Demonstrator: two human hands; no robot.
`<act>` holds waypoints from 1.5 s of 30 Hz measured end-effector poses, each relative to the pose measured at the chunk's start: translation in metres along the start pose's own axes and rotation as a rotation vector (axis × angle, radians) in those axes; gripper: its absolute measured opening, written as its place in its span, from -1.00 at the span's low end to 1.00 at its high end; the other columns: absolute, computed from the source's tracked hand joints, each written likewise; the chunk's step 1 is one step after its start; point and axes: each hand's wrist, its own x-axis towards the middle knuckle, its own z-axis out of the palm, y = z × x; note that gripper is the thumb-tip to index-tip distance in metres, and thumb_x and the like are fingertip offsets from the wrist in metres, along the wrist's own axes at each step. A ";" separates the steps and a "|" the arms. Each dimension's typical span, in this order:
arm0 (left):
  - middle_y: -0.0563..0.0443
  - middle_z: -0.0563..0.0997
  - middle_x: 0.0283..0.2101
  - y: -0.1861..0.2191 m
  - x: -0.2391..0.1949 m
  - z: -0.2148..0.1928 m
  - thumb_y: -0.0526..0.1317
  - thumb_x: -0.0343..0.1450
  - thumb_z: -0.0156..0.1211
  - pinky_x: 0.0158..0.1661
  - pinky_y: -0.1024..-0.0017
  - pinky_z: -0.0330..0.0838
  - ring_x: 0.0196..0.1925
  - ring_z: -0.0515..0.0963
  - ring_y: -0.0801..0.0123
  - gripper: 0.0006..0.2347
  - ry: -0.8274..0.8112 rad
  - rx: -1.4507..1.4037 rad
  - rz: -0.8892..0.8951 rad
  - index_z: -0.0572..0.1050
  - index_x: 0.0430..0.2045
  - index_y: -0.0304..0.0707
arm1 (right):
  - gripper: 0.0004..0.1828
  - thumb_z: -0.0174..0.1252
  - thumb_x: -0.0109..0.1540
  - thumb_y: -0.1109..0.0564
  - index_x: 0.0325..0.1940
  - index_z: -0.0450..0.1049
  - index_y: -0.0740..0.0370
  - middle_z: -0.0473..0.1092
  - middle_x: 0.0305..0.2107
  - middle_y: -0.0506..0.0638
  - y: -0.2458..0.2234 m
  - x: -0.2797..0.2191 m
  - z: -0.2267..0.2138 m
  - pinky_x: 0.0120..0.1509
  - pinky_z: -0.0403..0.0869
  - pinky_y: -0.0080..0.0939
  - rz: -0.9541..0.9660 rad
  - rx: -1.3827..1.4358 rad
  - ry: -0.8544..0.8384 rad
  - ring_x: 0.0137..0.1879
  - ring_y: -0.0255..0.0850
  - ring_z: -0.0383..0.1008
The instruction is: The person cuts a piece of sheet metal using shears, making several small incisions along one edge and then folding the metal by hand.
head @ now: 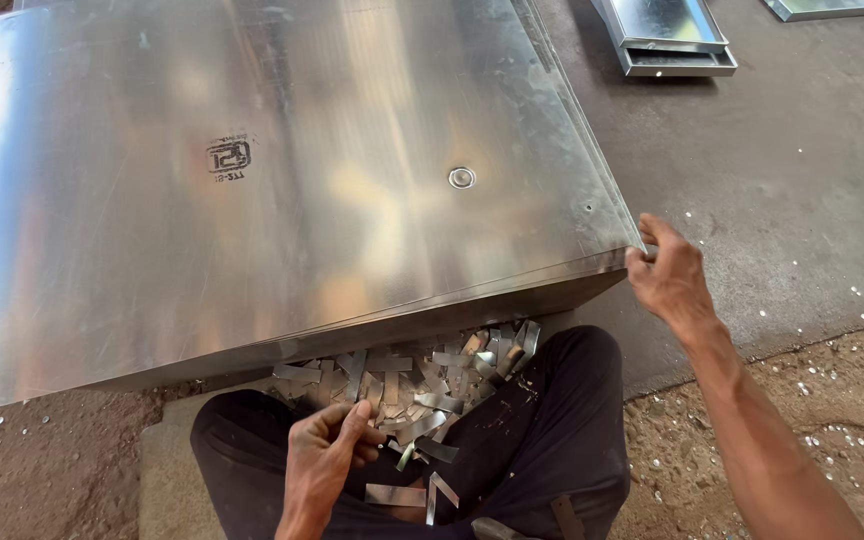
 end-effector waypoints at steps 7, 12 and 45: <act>-0.12 0.72 -0.55 -0.013 -0.022 -0.009 -0.11 0.42 0.23 -0.51 0.46 0.52 -0.58 0.64 0.40 -0.74 0.124 -0.152 -0.052 0.71 -0.40 -0.37 | -0.38 0.16 0.33 -0.04 0.30 0.29 0.49 0.37 0.03 0.36 -0.027 0.043 0.002 0.05 0.51 0.02 0.219 -0.172 -0.148 0.05 0.13 0.49; -0.04 0.73 -0.53 0.027 -0.032 0.000 -0.17 0.43 0.23 -0.50 0.52 0.54 -0.55 0.65 0.47 -0.80 0.116 -0.091 0.191 0.69 -0.38 -0.33 | -0.71 0.42 0.19 0.09 -0.15 0.60 0.37 0.49 -0.27 0.12 -0.034 0.062 -0.043 -0.36 0.32 -0.34 0.343 0.556 -0.278 -0.38 -0.31 0.32; -0.33 0.18 0.43 0.053 -0.002 0.129 -0.32 0.23 0.29 0.18 -0.15 0.32 0.37 0.23 -0.41 -0.26 -0.384 1.507 1.079 0.17 0.39 -0.16 | -0.82 0.35 0.30 0.19 -0.07 0.50 0.22 0.54 -0.22 0.05 0.013 -0.249 0.013 -0.13 0.59 -0.27 0.124 0.769 0.188 -0.16 -0.30 0.60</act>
